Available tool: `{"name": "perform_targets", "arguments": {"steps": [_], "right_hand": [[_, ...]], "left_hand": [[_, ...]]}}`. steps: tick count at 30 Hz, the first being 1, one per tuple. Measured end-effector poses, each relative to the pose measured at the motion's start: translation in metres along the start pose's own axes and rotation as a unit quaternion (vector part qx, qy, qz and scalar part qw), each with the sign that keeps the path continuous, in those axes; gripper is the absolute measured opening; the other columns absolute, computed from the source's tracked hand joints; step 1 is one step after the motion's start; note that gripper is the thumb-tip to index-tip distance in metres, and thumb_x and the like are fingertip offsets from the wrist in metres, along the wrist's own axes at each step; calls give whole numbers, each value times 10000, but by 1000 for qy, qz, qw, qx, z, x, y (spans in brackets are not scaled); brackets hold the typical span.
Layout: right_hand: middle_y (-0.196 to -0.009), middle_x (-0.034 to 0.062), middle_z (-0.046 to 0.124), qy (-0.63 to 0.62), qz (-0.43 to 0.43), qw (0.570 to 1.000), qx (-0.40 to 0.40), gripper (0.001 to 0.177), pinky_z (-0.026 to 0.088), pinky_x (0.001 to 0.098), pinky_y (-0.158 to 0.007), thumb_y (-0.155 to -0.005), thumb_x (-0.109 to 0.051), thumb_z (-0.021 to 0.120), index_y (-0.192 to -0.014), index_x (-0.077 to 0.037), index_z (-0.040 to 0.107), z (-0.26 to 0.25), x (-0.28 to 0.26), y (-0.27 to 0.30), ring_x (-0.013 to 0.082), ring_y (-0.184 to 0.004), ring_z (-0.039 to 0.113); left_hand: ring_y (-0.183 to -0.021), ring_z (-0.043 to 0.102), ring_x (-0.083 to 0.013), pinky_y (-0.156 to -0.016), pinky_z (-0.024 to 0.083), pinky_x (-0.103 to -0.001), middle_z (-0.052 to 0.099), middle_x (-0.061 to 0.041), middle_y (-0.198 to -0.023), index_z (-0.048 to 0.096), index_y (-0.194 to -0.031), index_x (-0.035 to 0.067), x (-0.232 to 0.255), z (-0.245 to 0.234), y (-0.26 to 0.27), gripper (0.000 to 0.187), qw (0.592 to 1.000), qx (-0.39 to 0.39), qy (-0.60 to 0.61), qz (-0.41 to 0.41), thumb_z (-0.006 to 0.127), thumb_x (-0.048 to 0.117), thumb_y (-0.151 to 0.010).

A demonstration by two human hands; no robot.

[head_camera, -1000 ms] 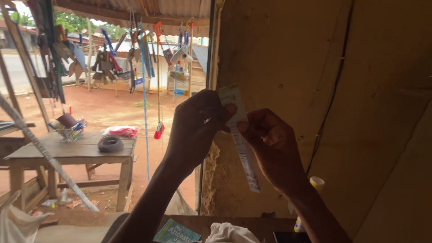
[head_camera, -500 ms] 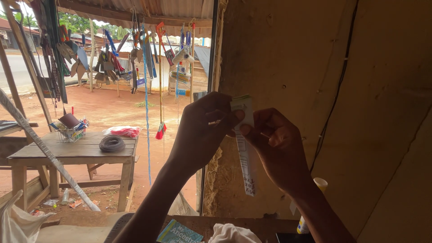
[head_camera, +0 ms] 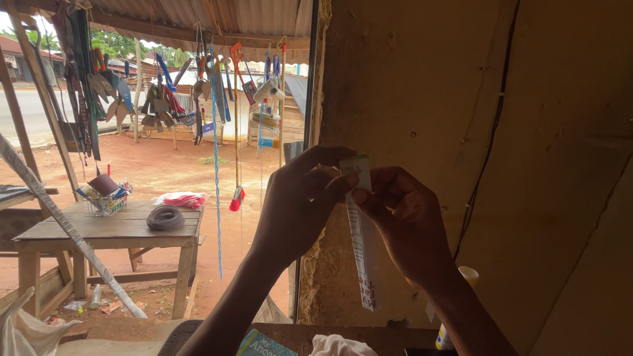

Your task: The person is folding various brochures and pamphlets at a desk.

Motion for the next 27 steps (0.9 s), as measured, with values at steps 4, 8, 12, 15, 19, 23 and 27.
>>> {"name": "perform_targets", "arguments": {"steps": [4,8,12,15,19,23,27], "right_hand": [[-974,18,765,-23,1,1000,-10,176,576,312,-895,-915,-157,734,-1068,-81,697,0,2,-1,99,-940,711],[-900,34,704,40,36,997,-48,173,592,318,-845,-916,-144,751,-1051,-62,681,-10,18,3,128,-872,681],[-872,69,682,194,92,972,-98,269,598,366,-697,-957,-145,762,-1199,-86,659,-27,57,21,219,-772,655],[-907,27,717,163,75,976,-127,241,650,294,-820,-879,-159,732,-1088,-67,656,-30,61,29,134,-862,754],[-924,44,745,188,106,967,-137,243,643,309,-812,-896,-171,728,-1105,-61,673,-35,67,26,136,-859,752],[-846,48,763,219,141,958,-118,212,623,294,-758,-890,-182,752,-1048,-42,722,-36,70,27,114,-789,736],[-752,57,732,224,156,955,-115,196,569,291,-663,-894,-184,763,-1011,-28,757,-40,69,27,114,-679,664]], "left_hand": [[-864,774,-117,-747,612,-263,790,-80,-892,687,-1243,73,-15,2,-1,300,1000,-12,28,-3,704,185,-965],[-824,771,-135,-731,620,-278,790,-82,-876,727,-1099,65,-35,4,1,189,998,-48,17,-33,699,175,-948],[-785,756,-163,-704,621,-305,777,-74,-885,796,-915,61,-73,25,6,157,981,-117,-134,76,664,123,-974],[-763,742,-167,-670,632,-307,767,-78,-905,786,-958,69,-90,45,14,143,969,-149,-169,105,658,129,-974],[-762,745,-181,-661,637,-317,759,-92,-935,777,-1009,53,-87,51,21,142,975,-155,-131,95,656,110,-962],[-772,744,-214,-677,625,-337,742,-100,-952,765,-1024,37,-90,51,27,134,976,-153,-129,86,655,99,-978],[-789,743,-238,-680,612,-358,732,-107,-967,745,-1032,22,-90,53,29,129,974,-151,-138,94,654,97,-981]]}}
Point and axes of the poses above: each hand's wrist, its own y-axis away from the middle knuckle, its own z-axis out of the palm, x = y × z, the point moved 2 cm from there along -y, towards the middle knuckle
